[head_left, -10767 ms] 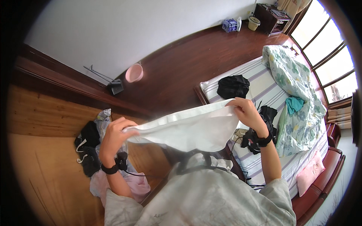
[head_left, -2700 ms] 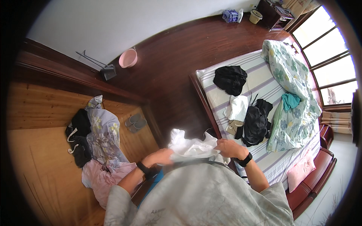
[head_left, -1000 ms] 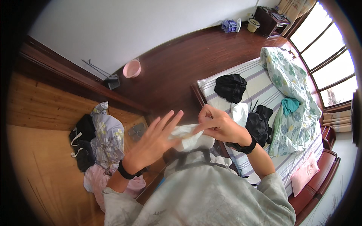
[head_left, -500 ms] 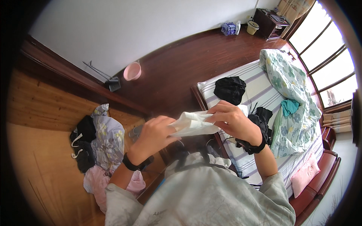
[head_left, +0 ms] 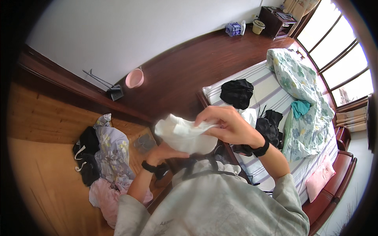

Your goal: Fold black and white clothing items and place them into a wardrobe shelf.

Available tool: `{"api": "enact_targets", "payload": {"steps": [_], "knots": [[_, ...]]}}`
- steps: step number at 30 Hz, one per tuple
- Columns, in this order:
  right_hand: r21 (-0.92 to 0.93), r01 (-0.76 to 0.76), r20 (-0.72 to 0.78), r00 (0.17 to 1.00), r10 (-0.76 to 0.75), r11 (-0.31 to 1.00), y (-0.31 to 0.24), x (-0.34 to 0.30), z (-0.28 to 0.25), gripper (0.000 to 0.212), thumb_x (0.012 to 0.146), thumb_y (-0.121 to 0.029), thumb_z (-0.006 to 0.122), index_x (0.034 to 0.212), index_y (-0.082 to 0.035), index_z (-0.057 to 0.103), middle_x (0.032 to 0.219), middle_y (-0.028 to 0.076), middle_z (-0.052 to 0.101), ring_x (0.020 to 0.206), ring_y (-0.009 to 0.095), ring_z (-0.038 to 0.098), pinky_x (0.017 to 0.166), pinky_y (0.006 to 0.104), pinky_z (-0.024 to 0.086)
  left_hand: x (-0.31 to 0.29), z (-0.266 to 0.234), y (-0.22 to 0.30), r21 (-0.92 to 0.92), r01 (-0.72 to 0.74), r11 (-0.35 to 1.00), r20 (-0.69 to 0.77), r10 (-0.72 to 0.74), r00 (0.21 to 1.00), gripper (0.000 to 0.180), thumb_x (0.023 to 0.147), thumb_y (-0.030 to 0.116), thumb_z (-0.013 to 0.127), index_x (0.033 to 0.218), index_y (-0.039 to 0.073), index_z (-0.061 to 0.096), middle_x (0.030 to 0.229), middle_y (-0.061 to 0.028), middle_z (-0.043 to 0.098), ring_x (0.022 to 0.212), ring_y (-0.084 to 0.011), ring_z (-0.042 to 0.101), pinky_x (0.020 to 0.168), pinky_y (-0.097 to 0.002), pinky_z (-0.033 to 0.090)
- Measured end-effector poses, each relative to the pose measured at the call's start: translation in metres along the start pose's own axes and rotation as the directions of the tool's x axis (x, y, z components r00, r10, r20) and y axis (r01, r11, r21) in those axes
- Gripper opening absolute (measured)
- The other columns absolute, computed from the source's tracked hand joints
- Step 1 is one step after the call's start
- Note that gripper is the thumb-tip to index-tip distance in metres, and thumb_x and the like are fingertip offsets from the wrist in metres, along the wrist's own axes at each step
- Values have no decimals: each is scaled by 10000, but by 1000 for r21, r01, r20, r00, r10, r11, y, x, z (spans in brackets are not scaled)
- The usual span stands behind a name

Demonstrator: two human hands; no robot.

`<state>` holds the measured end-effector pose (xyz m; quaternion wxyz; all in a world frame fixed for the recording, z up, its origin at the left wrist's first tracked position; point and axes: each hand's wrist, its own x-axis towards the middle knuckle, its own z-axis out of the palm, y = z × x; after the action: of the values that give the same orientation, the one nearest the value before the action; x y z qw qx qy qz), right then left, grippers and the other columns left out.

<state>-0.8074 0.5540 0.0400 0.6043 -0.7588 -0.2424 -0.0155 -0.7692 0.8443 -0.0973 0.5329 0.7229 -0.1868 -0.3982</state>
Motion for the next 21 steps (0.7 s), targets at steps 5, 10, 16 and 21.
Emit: {"api": "enact_targets", "payload": {"steps": [5,10,16,21], "knots": [[195,-111,-37,992,120,975,10,4,-5,277,833,68,721,1092,-24,685,1053,39,686,979,111,637,821,272,508,9,6,-6,-318,-39,947,-14,36,999,920,736,106,890,1515,15,410,1443,-94,548,1329,-224,521,1132,-382,424],[312,-81,-143,981,131,947,1,7,-10,242,862,40,731,1086,-31,672,1090,25,671,1013,99,616,894,257,483,8,1,-29,-574,-35,818,138,139,981,835,816,166,815,1525,11,403,1435,-92,559,1324,-226,526,1129,-378,423],[207,-33,-247,965,84,978,7,14,-24,253,825,-27,799,1048,-37,679,1017,25,691,947,95,636,827,276,506,24,11,-71,-475,62,878,273,81,959,736,868,205,773,1500,13,449,1405,-93,580,1306,-223,539,1118,-365,427],[277,-91,-374,907,195,957,22,23,-52,217,883,-39,765,1068,-40,651,975,12,704,878,69,648,739,223,517,21,21,-64,-596,175,784,365,70,928,680,880,183,768,1469,3,477,1370,-94,599,1249,-210,574,1072,-357,464]]}}
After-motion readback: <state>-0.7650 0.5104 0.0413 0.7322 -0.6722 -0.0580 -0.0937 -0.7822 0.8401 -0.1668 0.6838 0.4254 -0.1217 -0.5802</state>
